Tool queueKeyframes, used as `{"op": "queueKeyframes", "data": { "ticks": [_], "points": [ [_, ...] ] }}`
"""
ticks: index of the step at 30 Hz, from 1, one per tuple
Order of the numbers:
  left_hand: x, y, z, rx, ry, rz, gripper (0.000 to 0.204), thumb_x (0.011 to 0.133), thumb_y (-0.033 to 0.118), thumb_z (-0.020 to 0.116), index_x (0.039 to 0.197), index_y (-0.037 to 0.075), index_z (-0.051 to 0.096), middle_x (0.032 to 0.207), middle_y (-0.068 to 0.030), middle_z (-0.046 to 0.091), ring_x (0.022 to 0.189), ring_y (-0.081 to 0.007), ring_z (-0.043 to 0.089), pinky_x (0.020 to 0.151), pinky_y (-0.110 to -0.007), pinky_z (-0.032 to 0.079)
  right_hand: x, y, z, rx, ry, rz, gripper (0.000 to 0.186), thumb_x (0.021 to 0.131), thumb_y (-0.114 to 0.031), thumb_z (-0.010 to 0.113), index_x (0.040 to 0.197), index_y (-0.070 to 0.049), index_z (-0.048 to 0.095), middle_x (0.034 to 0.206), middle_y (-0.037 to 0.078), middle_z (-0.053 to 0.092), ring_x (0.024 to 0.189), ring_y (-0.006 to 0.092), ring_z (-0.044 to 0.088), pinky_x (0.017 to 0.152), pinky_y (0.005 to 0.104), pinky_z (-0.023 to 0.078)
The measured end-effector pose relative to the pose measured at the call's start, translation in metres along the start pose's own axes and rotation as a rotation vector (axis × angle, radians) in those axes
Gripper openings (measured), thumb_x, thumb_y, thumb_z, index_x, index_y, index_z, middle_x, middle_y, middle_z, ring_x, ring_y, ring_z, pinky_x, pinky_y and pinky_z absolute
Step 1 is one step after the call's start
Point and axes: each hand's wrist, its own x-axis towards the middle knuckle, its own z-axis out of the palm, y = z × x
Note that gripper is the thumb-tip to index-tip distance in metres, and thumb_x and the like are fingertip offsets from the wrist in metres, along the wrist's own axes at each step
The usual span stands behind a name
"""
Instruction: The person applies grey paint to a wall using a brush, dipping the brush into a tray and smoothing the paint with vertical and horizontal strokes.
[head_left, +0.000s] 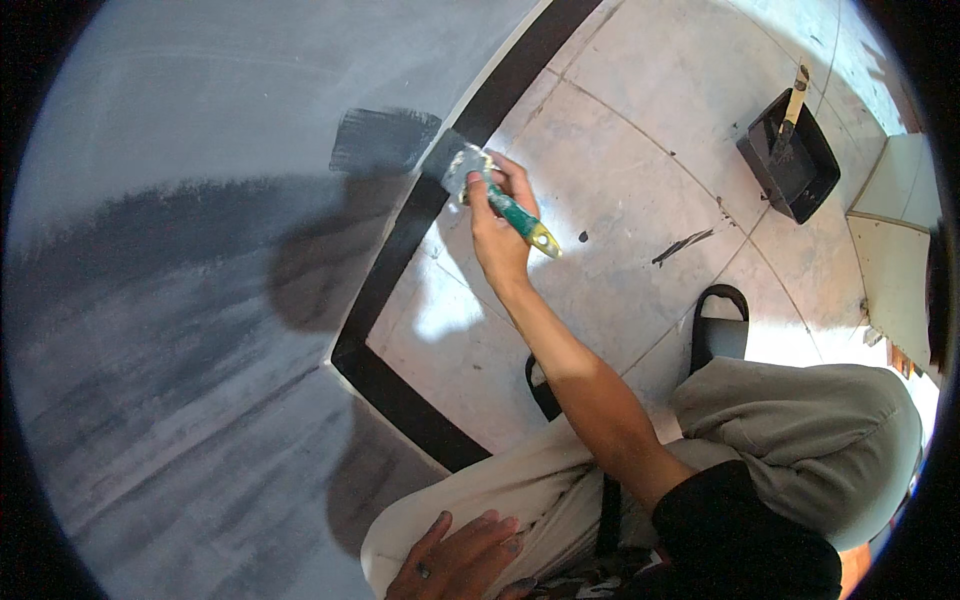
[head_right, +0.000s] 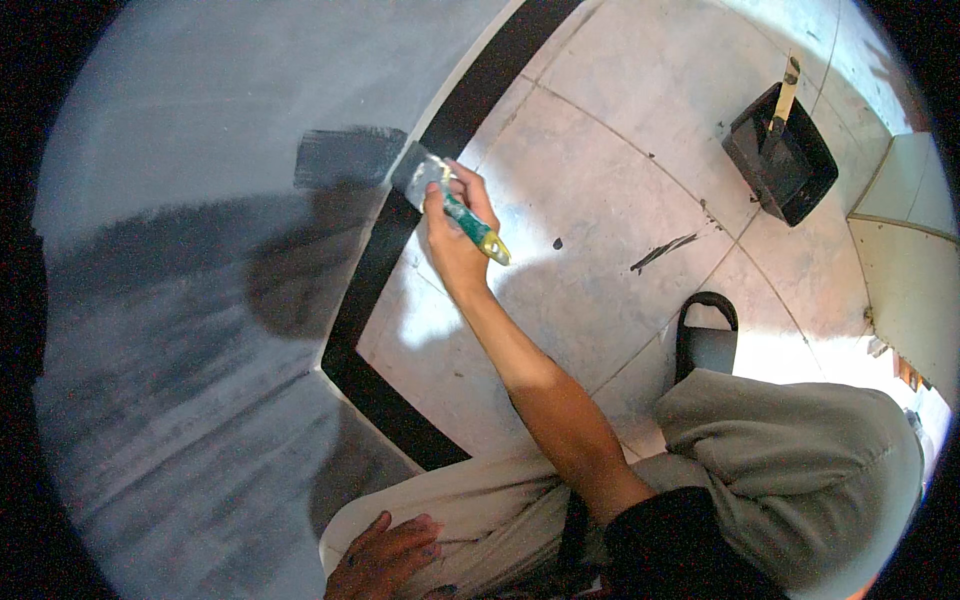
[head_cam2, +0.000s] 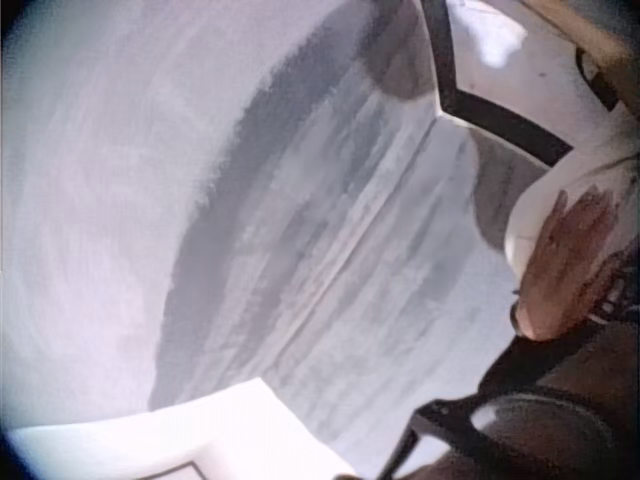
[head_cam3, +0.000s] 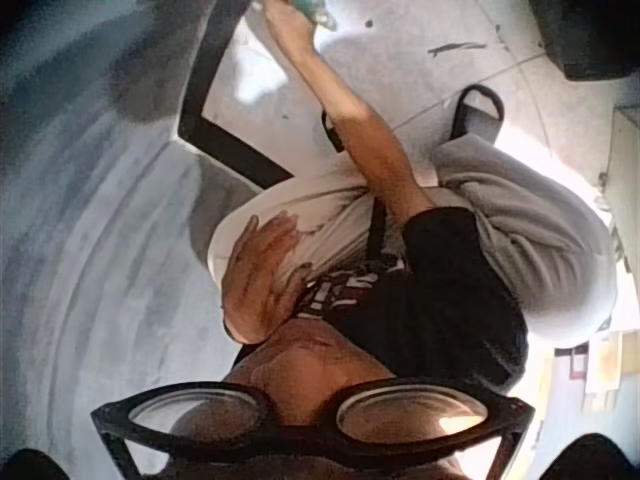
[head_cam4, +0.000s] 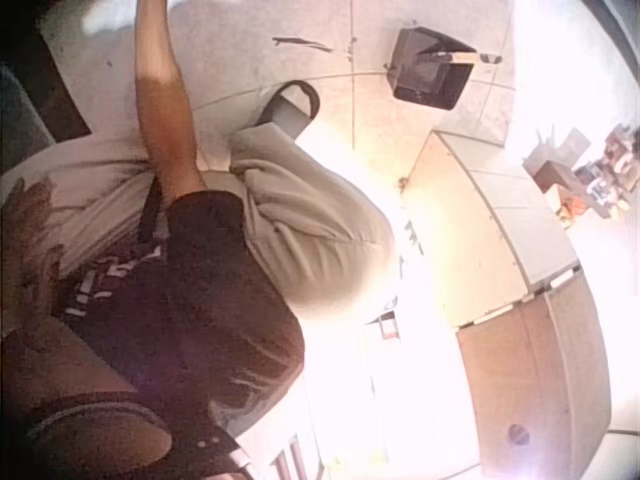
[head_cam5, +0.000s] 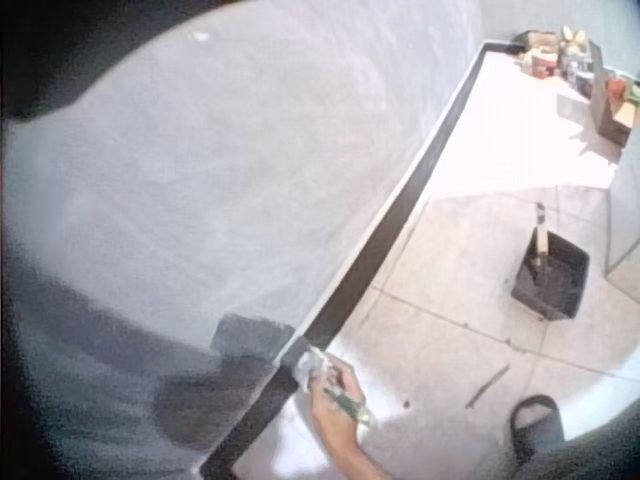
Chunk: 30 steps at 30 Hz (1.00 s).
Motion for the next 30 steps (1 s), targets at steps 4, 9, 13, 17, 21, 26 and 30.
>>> {"op": "queueKeyframes", "data": {
  "ticks": [4,9,13,17,21,26,30],
  "points": [
    [-0.001,0.006,0.003,-0.007,0.05,0.022,0.046,0.081,0.002,0.075,0.125,-0.003,0.063,0.132,-0.0218,0.065,0.126,-0.0381,0.061,0.113,-0.053,0.041,0.008,-0.001,0.009,-0.014,0.04,-0.028,0.033,0.099,-0.014,0.066,0.129,-0.003,0.059,0.101,0.011,0.072,0.09,0.0143,0.069,0.079,0.0279,0.055],
    [-0.006,0.001,0.0,0.012,0.026,0.0,0.046,0.082,0.003,0.075,0.125,-0.004,0.063,0.132,-0.022,0.064,0.127,-0.0381,0.061,0.113,-0.053,0.041,-0.017,-0.045,0.048,0.149,-0.167,-0.092,0.035,0.098,-0.012,0.068,0.132,-0.006,0.061,0.107,0.012,0.073,0.097,0.0165,0.069,0.084,0.0311,0.057],
    [-0.005,0.002,0.0,0.003,0.055,0.022,0.045,0.082,0.003,0.074,0.126,-0.004,0.063,0.132,-0.0223,0.064,0.127,-0.0384,0.061,0.113,-0.053,0.041,-0.022,-0.029,0.038,0.131,-0.164,-0.144,0.037,0.099,-0.014,0.068,0.133,-0.004,0.061,0.112,0.012,0.072,0.098,0.0174,0.069,0.088,0.0309,0.056],
    [-0.007,0.001,0.003,-0.03,0.076,0.03,0.045,0.082,0.003,0.074,0.126,-0.004,0.063,0.132,-0.0224,0.065,0.126,-0.0385,0.061,0.113,-0.053,0.04,-0.006,0.01,0.011,0.04,-0.007,-0.02,0.034,0.099,-0.008,0.065,0.131,-0.001,0.061,0.105,0.012,0.07,0.094,0.0162,0.067,0.083,0.0283,0.054],
    [-0.012,0.003,0.005,-0.031,0.072,0.005,0.045,0.081,0.002,0.074,0.125,-0.004,0.063,0.13,-0.0225,0.065,0.126,-0.0387,0.061,0.113,-0.054,0.04,-0.007,-0.008,0.015,-0.034,0.086,-0.078,0.035,0.098,-0.01,0.065,0.131,0.0,0.061,0.102,0.011,0.07,0.086,0.0137,0.066,0.074,0.0258,0.054],
    [-0.017,-0.001,0.007,-0.021,0.068,0.005,0.045,0.081,0.002,0.075,0.125,-0.004,0.063,0.13,-0.0223,0.065,0.126,-0.0385,0.061,0.113,-0.053,0.041,-0.01,-0.047,0.058,0.293,-0.179,-0.131,0.041,0.101,-0.02,0.067,0.135,-0.001,0.057,0.105,0.009,0.07,0.09,0.0098,0.065,0.079,0.023,0.053],
    [-0.018,0.001,0.004,0.014,0.088,0.016,0.045,0.083,0.002,0.075,0.125,-0.004,0.063,0.131,-0.0217,0.065,0.126,-0.038,0.061,0.113,-0.052,0.042,-0.026,-0.102,0.07,0.447,-0.286,-0.216,0.042,0.101,-0.018,0.068,0.136,0.0,0.055,0.109,0.009,0.07,0.094,0.0094,0.065,0.08,0.0227,0.053]
  ]
}}
